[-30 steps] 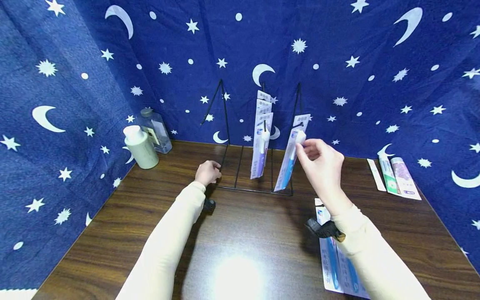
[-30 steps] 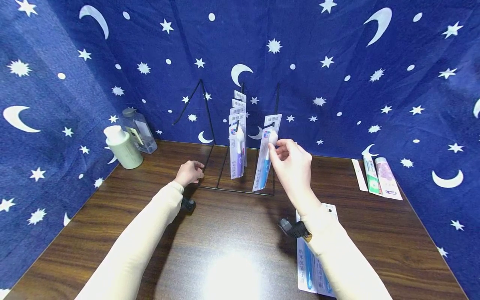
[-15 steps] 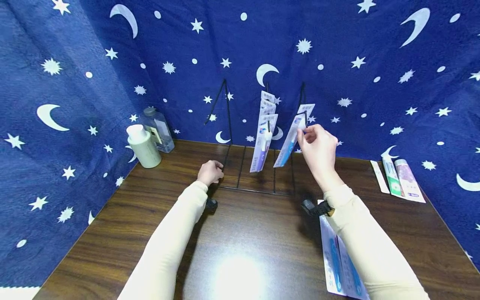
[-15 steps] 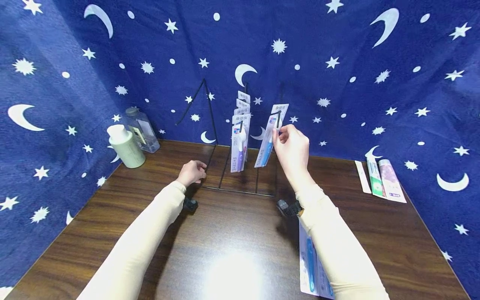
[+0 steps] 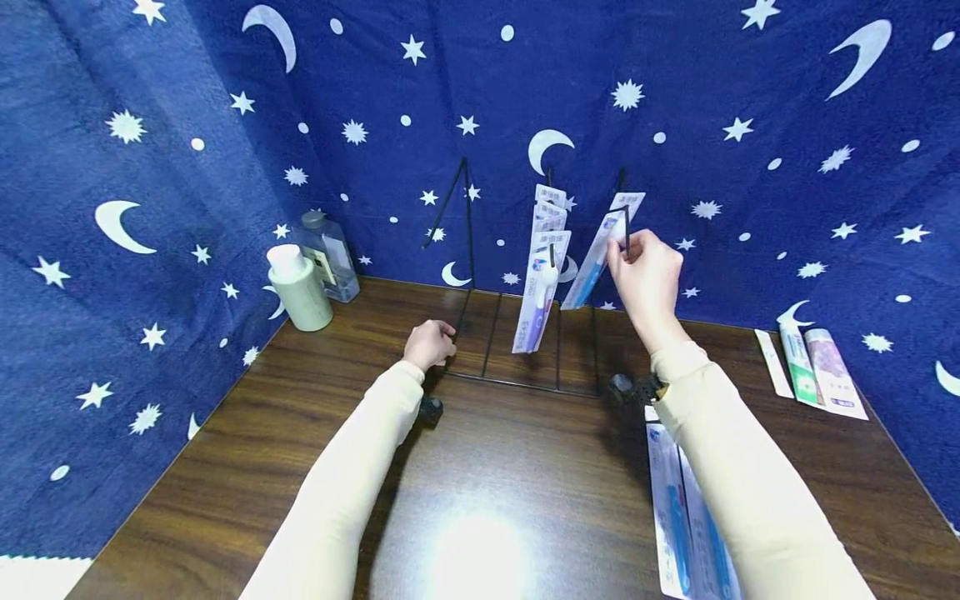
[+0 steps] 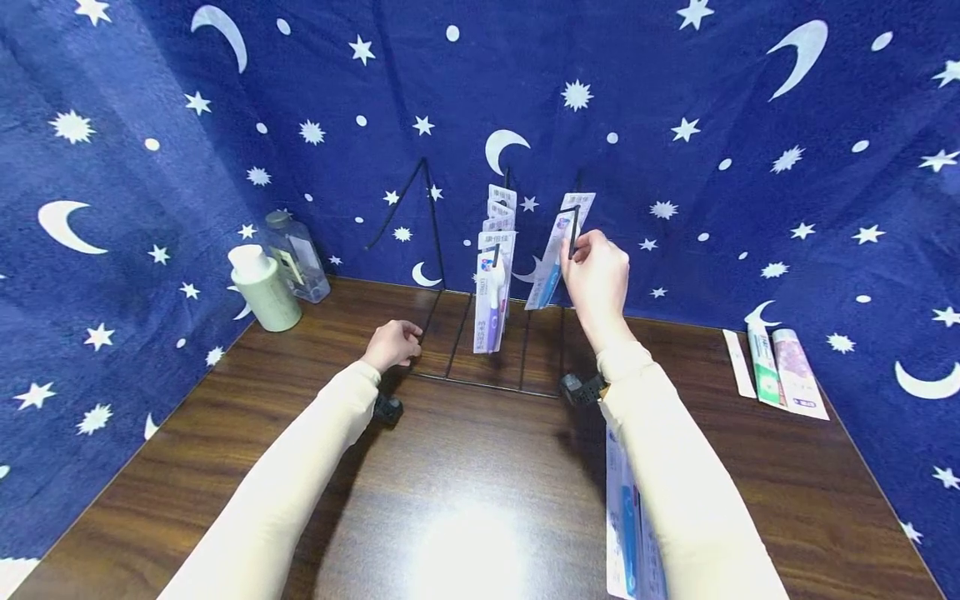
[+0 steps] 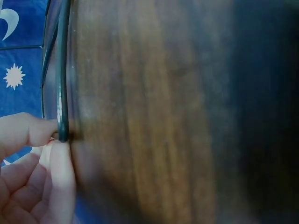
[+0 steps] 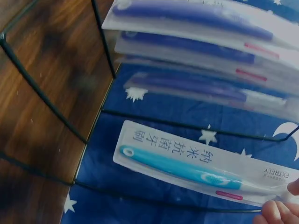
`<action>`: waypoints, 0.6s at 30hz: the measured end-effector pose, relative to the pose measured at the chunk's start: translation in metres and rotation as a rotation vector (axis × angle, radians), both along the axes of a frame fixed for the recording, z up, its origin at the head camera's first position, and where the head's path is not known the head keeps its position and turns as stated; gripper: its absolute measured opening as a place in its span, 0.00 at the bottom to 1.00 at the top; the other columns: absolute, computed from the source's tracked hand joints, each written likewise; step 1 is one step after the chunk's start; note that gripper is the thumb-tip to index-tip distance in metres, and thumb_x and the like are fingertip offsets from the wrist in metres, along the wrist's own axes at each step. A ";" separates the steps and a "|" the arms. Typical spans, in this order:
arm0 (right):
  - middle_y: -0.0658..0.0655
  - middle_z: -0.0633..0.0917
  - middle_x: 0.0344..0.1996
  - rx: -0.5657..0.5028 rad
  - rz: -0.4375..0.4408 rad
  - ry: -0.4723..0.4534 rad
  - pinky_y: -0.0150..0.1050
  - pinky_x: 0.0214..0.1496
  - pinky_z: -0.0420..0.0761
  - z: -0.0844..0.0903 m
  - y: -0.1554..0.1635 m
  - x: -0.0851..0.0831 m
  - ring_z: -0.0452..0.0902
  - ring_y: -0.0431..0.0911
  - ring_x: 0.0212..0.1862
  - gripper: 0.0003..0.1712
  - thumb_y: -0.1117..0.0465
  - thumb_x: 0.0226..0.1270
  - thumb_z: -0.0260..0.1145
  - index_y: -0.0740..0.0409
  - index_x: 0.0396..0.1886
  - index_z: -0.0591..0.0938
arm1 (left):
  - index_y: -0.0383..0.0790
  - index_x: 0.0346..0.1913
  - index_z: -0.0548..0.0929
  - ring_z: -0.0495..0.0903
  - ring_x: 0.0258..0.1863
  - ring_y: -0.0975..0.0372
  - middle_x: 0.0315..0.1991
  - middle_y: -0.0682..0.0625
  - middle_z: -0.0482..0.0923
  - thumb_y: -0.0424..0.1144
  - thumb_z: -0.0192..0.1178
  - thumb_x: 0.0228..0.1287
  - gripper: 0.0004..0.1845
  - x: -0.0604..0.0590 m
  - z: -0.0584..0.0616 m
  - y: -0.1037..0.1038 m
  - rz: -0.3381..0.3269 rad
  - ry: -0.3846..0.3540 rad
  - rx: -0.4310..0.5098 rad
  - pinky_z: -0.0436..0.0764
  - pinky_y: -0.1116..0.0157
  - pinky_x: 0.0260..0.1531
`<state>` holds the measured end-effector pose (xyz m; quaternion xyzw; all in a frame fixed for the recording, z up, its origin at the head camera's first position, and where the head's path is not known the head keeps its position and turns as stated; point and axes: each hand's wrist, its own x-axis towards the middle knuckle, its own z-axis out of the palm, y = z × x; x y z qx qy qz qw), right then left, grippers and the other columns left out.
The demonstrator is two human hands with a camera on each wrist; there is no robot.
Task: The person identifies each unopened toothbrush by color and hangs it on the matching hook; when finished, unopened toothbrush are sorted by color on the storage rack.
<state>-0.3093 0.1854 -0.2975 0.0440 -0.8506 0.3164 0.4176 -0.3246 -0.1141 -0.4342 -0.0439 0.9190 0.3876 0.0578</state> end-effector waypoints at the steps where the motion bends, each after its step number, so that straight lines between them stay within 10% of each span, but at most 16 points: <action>1: 0.66 0.85 0.23 0.005 -0.005 -0.009 0.52 0.33 0.74 0.001 0.002 -0.002 0.79 0.59 0.27 0.13 0.60 0.58 0.64 0.69 0.28 0.81 | 0.38 0.44 0.83 0.83 0.18 0.61 0.32 0.46 0.83 0.28 0.61 0.49 0.16 0.000 0.000 0.001 -0.003 0.003 -0.003 0.82 0.70 0.19; 18: 0.66 0.85 0.24 0.017 0.018 -0.184 0.52 0.42 0.74 -0.007 0.018 0.022 0.80 0.59 0.29 0.17 0.58 0.60 0.63 0.69 0.39 0.83 | 0.38 0.47 0.83 0.82 0.19 0.64 0.35 0.46 0.83 0.30 0.63 0.52 0.17 0.003 0.002 0.000 -0.004 0.008 -0.032 0.82 0.72 0.20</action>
